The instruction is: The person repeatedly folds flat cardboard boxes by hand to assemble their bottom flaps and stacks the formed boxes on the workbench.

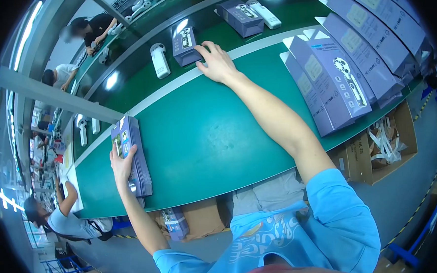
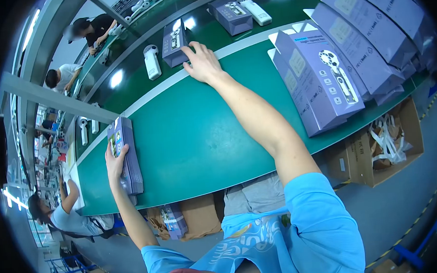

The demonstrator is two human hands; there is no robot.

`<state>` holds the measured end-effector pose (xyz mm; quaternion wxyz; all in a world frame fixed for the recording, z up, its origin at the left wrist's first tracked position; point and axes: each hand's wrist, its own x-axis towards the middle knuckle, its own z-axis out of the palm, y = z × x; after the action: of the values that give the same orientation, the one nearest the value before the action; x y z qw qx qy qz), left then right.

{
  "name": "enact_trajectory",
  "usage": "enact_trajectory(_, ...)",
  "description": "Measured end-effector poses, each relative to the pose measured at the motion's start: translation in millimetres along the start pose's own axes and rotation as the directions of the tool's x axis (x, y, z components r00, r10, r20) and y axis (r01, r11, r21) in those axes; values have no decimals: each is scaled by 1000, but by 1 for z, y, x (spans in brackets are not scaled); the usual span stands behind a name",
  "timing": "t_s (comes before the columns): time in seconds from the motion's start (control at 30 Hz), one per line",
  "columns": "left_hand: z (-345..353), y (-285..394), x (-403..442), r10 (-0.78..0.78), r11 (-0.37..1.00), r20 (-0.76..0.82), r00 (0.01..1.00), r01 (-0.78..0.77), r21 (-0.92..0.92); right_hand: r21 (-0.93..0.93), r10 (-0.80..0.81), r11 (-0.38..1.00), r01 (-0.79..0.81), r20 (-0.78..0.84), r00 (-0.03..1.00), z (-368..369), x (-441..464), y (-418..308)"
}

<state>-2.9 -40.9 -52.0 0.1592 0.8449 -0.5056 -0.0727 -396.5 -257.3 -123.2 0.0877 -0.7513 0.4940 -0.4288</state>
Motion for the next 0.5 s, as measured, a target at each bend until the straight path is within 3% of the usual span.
enact_trajectory(0.1,-9,-6,0,61,993,-56,997,-66,-98,-10,-43,999,42,-131,990,-3,1,-1)
enact_trajectory(0.13,-14,-9,2,122,991,-187,975,-128,-24,-13,-69,998,68,-191,979,-2,3,-5)
enact_trajectory(0.17,-20,-3,0,191,982,-308,932,-182,58,-11,-64,998,63,-193,979,-7,6,-13)
enact_trajectory(0.23,-37,12,5,337,933,-594,730,-344,106,76,-138,983,169,-311,940,-19,21,-29)
enact_trajectory(0.27,-53,45,-4,282,849,-640,715,-496,-180,113,-168,968,223,-367,915,-29,28,-39)
enact_trajectory(0.3,-65,84,-18,204,667,-670,714,-602,-438,212,-172,941,263,-369,913,-43,34,-58)
enact_trajectory(0.37,-72,136,-29,173,460,-749,640,-725,-513,412,-230,843,346,-305,924,-83,35,-100)
enact_trajectory(0.4,-65,166,-36,161,446,-757,634,-731,-517,513,-286,772,374,-244,927,-99,27,-120)
enact_trajectory(0.43,-53,195,-43,151,428,-766,624,-740,-519,587,-341,662,466,-318,885,-107,18,-138)
enact_trajectory(0.47,-34,218,-48,280,500,-820,500,-805,-319,639,-383,536,551,-398,834,-112,10,-154)
enact_trajectory(0.5,-14,237,-51,417,538,-830,371,-836,-103,633,-389,539,556,-398,831,-116,4,-165)
